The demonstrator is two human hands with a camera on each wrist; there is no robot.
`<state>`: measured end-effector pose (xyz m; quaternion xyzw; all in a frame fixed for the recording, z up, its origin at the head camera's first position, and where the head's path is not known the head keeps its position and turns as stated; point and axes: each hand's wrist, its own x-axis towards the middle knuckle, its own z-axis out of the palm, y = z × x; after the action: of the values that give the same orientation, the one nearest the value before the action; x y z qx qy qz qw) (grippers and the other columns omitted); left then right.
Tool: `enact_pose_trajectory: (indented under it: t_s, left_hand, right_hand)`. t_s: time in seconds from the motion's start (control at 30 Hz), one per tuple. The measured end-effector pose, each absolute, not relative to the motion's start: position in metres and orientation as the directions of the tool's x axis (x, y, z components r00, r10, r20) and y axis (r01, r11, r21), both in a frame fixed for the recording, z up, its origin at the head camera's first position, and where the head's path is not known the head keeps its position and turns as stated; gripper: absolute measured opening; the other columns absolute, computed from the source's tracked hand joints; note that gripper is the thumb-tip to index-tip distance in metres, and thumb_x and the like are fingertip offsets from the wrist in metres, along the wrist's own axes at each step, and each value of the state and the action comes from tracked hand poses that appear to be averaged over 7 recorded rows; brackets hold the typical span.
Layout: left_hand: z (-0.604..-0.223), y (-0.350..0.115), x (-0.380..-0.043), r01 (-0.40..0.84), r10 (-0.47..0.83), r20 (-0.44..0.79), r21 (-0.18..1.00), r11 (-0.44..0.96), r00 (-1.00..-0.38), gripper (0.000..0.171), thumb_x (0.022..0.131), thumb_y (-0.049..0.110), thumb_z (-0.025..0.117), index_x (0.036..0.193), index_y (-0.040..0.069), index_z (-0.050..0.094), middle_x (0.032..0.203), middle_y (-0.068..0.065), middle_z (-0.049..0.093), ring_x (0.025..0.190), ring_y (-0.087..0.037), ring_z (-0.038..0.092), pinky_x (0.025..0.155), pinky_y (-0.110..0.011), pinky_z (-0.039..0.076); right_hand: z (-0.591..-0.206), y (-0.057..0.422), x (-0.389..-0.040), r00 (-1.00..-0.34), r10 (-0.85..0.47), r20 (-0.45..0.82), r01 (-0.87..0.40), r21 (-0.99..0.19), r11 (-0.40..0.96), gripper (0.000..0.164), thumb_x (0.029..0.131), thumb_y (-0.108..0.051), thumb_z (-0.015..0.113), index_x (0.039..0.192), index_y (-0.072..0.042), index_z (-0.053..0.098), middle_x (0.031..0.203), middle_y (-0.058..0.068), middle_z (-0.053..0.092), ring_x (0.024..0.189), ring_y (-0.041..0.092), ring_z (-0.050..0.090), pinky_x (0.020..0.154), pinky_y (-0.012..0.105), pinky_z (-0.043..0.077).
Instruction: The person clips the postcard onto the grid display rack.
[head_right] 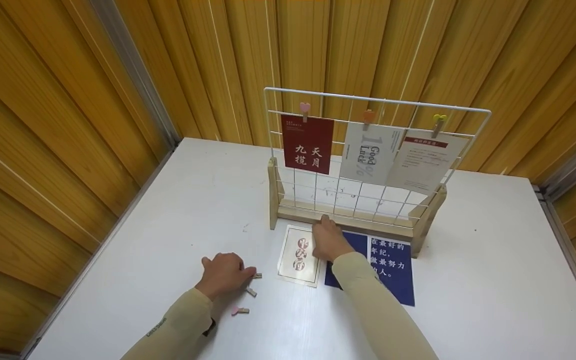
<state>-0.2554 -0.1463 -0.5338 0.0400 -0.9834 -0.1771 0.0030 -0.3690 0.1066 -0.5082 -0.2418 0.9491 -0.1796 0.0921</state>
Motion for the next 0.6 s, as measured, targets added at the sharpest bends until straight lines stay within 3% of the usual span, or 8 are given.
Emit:
enact_pose_trajectory:
  t_s: [0.17, 0.4, 0.6]
  left_hand:
    - [-0.5322, -0.1462, -0.2569, -0.131, -0.104, -0.084, 0.445, 0.886, -0.991, 0.031, 0.086, 0.038, 0.071, 0.067, 0.015, 0.063, 0.066, 0.003, 0.057, 0.072, -0.023, 0.053, 0.082, -0.055, 0.034]
    - [-0.5304, -0.1516, -0.2574, -0.158, -0.106, -0.122, 0.578, 0.801, -0.987, 0.026, 0.088, 0.033, 0.07, 0.069, 0.017, 0.062, 0.067, 0.006, 0.058, 0.074, -0.019, 0.055, 0.085, -0.056, 0.033]
    - [-0.5296, -0.1529, -0.2597, -0.149, -0.106, -0.105, 0.641, 0.753, -0.989, 0.027, 0.09, 0.031, 0.07, 0.067, 0.018, 0.061, 0.066, 0.007, 0.057, 0.075, -0.017, 0.054, 0.087, -0.054, 0.03]
  right_hand:
    - [-0.5079, 0.1063, -0.3666, -0.882, -0.466, -0.066, -0.398, -0.426, 0.812, 0.054, 0.073, 0.003, 0.079, 0.122, 0.012, 0.059, 0.118, 0.023, 0.045, 0.109, 0.038, 0.046, 0.097, 0.051, 0.042]
    - [-0.5096, 0.1076, -0.3642, -0.898, -0.44, -0.018, -0.38, -0.472, 0.795, 0.05, 0.076, 0.008, 0.072, 0.123, 0.009, 0.056, 0.115, 0.018, 0.044, 0.109, 0.036, 0.045, 0.095, 0.05, 0.043]
    - [-0.5061, 0.1108, -0.3641, -0.901, -0.431, 0.036, -0.401, -0.445, 0.801, 0.043, 0.079, 0.008, 0.071, 0.119, 0.006, 0.056, 0.113, 0.019, 0.056, 0.109, 0.039, 0.05, 0.095, 0.052, 0.042]
